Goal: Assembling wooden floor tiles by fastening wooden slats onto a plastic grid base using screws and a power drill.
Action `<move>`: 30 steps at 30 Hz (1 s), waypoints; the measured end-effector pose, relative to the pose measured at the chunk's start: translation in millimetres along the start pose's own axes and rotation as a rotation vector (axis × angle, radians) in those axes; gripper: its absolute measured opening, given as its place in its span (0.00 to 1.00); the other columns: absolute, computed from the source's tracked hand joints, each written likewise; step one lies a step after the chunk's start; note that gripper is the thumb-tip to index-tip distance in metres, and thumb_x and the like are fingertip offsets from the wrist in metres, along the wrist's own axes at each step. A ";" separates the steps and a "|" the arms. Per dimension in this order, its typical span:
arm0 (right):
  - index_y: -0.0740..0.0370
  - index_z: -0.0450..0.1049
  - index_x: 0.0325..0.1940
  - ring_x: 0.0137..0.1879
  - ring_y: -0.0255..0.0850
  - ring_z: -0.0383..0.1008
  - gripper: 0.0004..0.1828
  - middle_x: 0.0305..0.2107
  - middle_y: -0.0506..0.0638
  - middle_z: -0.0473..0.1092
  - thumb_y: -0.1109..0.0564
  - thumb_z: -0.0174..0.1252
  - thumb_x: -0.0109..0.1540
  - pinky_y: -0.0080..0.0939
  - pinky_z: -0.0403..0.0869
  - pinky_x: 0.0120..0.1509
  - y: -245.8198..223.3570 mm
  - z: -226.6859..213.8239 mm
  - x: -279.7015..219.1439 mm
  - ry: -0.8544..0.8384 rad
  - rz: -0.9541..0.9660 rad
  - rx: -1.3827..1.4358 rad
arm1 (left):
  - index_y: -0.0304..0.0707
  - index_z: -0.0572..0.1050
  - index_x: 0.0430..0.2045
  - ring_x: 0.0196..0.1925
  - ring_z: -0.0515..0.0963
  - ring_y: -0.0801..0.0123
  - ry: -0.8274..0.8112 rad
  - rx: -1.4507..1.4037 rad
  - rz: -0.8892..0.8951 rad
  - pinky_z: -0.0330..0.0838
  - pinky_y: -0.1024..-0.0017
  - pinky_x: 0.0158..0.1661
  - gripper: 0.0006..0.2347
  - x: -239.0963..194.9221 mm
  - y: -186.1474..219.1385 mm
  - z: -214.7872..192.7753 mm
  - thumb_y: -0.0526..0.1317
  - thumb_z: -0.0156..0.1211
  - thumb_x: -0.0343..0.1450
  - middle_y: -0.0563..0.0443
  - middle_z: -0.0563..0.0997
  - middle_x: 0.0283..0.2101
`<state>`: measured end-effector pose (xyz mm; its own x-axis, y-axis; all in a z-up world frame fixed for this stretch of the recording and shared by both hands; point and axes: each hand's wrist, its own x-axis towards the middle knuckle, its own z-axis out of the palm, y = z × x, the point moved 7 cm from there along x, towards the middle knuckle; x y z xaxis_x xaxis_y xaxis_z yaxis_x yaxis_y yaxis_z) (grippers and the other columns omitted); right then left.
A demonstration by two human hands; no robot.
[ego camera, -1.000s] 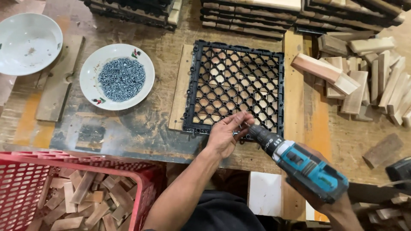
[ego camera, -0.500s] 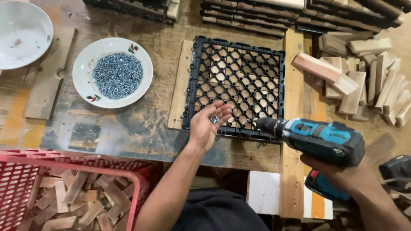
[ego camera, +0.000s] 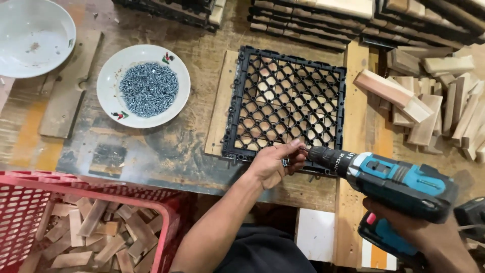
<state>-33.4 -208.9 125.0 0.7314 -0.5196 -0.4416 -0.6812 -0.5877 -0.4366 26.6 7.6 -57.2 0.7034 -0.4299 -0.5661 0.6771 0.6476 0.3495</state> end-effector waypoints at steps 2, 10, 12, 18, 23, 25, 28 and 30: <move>0.64 0.77 0.54 0.52 0.54 0.78 0.33 0.48 0.59 0.79 0.65 0.77 0.45 0.53 0.72 0.64 11.2 -1.8 3.5 0.026 -0.048 0.028 | 0.38 0.82 0.36 0.26 0.80 0.74 -0.036 0.045 -0.002 0.73 0.82 0.28 0.08 5.9 -6.2 -0.2 0.42 0.68 0.70 0.52 0.83 0.28; 0.67 0.82 0.46 0.43 0.53 0.85 0.27 0.39 0.60 0.83 0.66 0.76 0.43 0.51 0.83 0.54 26.2 8.8 20.3 -0.050 -0.322 0.066 | 0.33 0.81 0.32 0.28 0.81 0.73 -0.009 -0.079 0.025 0.80 0.79 0.31 0.11 2.9 -8.1 2.2 0.43 0.70 0.67 0.50 0.82 0.28; 0.63 0.81 0.51 0.46 0.51 0.84 0.28 0.43 0.56 0.82 0.62 0.74 0.46 0.52 0.82 0.57 27.6 9.8 17.7 -0.028 -0.546 -0.005 | 0.32 0.81 0.34 0.29 0.82 0.72 -0.036 -0.109 0.015 0.82 0.79 0.32 0.11 0.5 -7.6 4.6 0.42 0.70 0.67 0.49 0.83 0.29; 0.56 0.78 0.59 0.54 0.49 0.82 0.35 0.52 0.52 0.79 0.58 0.74 0.46 0.53 0.80 0.62 45.7 9.5 24.7 -0.072 -0.550 -0.178 | 0.29 0.80 0.33 0.32 0.85 0.67 -0.021 -0.038 -0.006 0.85 0.75 0.34 0.14 -11.3 -3.7 6.6 0.43 0.72 0.65 0.44 0.84 0.32; 0.60 0.84 0.47 0.48 0.41 0.83 0.24 0.46 0.52 0.81 0.59 0.73 0.46 0.41 0.79 0.58 -23.5 -3.7 -11.6 -0.041 -0.742 -0.018 | 0.24 0.80 0.41 0.40 0.85 0.60 0.104 0.295 -0.029 0.85 0.72 0.42 0.08 -42.0 19.0 12.4 0.34 0.58 0.78 0.37 0.85 0.40; 0.68 0.81 0.48 0.39 0.45 0.78 0.26 0.36 0.58 0.81 0.69 0.74 0.45 0.48 0.77 0.49 -13.2 -6.5 -1.7 -0.039 -0.286 0.087 | 0.13 0.69 0.58 0.53 0.82 0.48 0.093 0.184 0.142 0.79 0.62 0.56 0.19 -47.9 34.8 -1.9 0.34 0.37 0.79 0.25 0.80 0.52; 0.59 0.81 0.54 0.59 0.46 0.77 0.29 0.54 0.51 0.77 0.65 0.70 0.47 0.51 0.73 0.66 -36.4 -0.1 3.3 -0.107 -0.358 -0.050 | 0.21 0.68 0.61 0.60 0.81 0.52 0.082 0.266 0.238 0.76 0.64 0.62 0.17 -47.6 56.1 -1.4 0.29 0.38 0.78 0.29 0.78 0.60; 0.61 0.82 0.53 0.54 0.45 0.78 0.28 0.51 0.52 0.79 0.68 0.70 0.48 0.49 0.74 0.62 -39.6 6.7 -1.6 -0.142 -0.273 -0.001 | 0.22 0.70 0.56 0.59 0.81 0.51 0.100 0.209 0.266 0.77 0.61 0.62 0.14 -36.9 55.9 -12.2 0.29 0.42 0.78 0.30 0.79 0.58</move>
<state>-7.8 -180.6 137.7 0.8756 -0.2501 -0.4133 -0.4596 -0.6947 -0.5533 35.9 67.3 -26.0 0.8435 -0.1923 -0.5015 0.5096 0.5814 0.6342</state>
